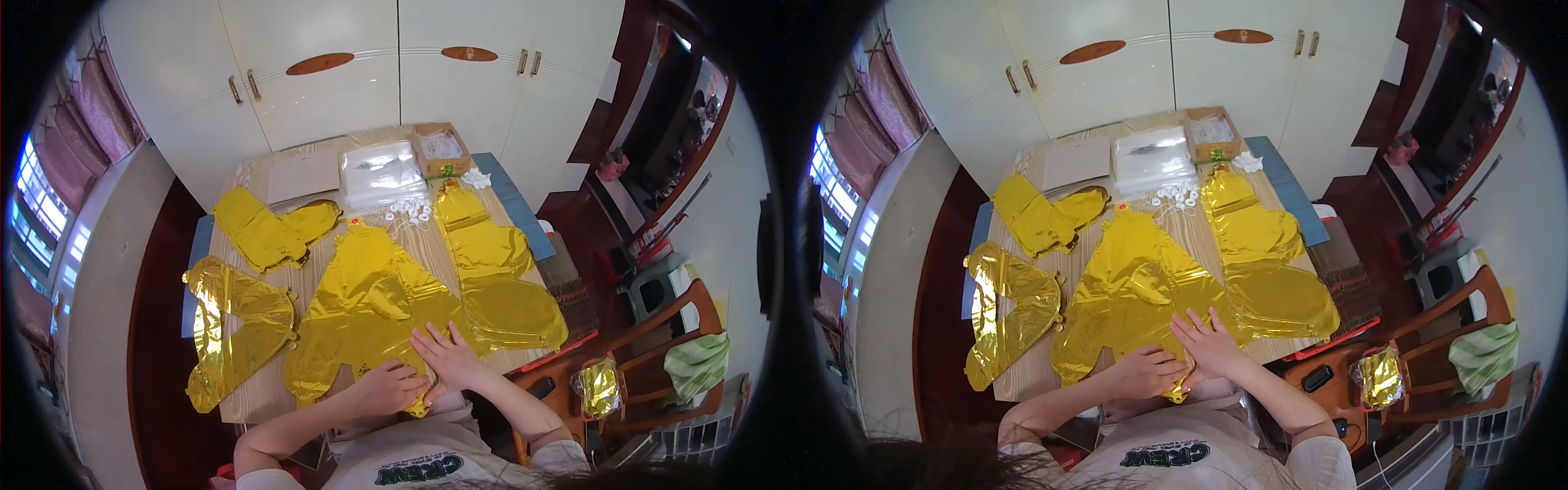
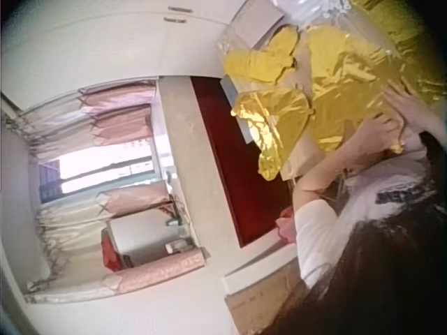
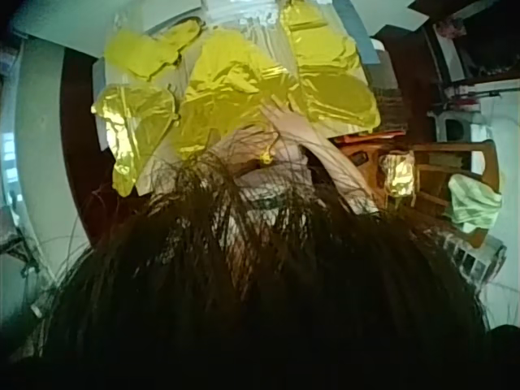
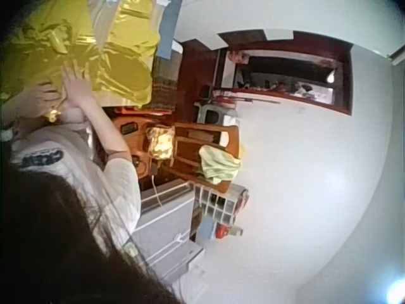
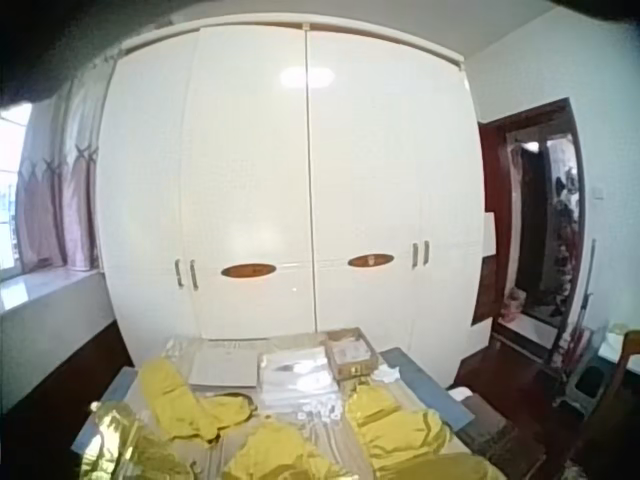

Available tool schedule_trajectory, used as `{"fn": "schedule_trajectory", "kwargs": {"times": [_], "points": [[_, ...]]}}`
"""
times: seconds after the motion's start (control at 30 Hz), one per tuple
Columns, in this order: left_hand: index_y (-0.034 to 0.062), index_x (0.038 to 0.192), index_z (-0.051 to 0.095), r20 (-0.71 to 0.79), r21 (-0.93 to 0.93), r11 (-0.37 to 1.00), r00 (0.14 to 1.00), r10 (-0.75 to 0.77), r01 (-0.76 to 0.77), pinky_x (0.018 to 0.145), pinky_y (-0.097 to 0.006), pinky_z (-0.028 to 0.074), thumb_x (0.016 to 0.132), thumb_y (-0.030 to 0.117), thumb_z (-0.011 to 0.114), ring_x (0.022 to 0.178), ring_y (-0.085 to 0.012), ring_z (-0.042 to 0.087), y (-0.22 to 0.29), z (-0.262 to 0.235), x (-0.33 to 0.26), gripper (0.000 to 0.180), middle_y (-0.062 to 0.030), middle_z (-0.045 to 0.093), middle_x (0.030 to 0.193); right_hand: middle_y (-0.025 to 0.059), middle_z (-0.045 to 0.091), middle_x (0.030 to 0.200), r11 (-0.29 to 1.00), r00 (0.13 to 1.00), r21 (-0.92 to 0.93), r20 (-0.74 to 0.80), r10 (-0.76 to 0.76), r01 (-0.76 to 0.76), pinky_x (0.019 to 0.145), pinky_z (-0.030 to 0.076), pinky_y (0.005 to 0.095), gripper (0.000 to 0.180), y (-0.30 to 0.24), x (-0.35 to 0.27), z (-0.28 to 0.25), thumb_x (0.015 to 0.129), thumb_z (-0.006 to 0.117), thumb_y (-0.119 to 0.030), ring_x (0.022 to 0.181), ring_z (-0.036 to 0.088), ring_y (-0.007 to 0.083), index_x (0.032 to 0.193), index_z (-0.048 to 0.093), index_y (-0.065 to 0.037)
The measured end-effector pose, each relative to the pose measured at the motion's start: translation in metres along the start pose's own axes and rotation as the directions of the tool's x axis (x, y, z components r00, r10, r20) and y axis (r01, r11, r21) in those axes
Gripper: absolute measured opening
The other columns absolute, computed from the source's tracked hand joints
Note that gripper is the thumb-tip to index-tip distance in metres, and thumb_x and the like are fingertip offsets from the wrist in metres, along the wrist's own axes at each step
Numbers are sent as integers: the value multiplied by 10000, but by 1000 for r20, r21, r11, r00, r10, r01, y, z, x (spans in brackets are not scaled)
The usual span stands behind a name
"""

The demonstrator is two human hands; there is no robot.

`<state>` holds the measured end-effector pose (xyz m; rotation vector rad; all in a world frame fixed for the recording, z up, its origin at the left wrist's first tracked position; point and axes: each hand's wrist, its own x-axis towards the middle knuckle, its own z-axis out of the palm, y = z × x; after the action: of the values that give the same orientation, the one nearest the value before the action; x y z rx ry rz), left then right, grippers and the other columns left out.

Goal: Folding gold-colored foil sheets into specific shapes on a wooden table.

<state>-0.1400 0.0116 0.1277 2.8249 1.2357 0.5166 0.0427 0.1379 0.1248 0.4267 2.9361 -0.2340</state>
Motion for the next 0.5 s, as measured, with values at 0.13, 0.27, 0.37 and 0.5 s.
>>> {"fn": "schedule_trajectory", "kwargs": {"times": [0.13, 0.27, 0.37, 0.5], "points": [[136, 1029, 667, 16, -60, 998, 1000, -24, 25, 896, -339, 440, 822, 236, 622, 1045, -152, 548, 8, -5, -2, 234, 31, 621, 1136, 110, 202, 1587, 1000, 1000, 6, 16, 3, -3, 1151, 87, 614, 1379, 0, 0, -1, 483, 680, -815, 1471, 145, 343, 1516, 194, -42], [158, 1027, 673, 31, -69, 997, 999, -25, 27, 892, -342, 437, 834, 259, 623, 1061, -138, 546, 9, -6, -6, 223, 46, 616, 1187, 114, 198, 1588, 1000, 1000, 13, 26, 9, -9, 1152, 81, 612, 1404, -1, 1, -1, 459, 687, -818, 1471, 142, 347, 1517, 191, -39], [166, 1082, 663, 96, -97, 994, 994, -48, 57, 892, -341, 431, 865, 315, 615, 1083, -135, 544, 4, -5, -6, 267, 53, 613, 1202, 114, 200, 1588, 1000, 1000, 15, 11, 2, -3, 1145, 70, 627, 1404, 0, 0, 1, 455, 687, -819, 1470, 144, 348, 1518, 195, -45], [163, 1198, 619, 118, -8, 985, 979, -169, 171, 867, -348, 438, 889, 375, 603, 1097, -144, 544, -8, -4, -6, 375, 46, 610, 1220, 109, 207, 1587, 1000, 1000, 0, 5, 1, -1, 1130, 49, 658, 1390, 1, -1, -3, 455, 687, -819, 1469, 149, 347, 1518, 210, -62]]}}
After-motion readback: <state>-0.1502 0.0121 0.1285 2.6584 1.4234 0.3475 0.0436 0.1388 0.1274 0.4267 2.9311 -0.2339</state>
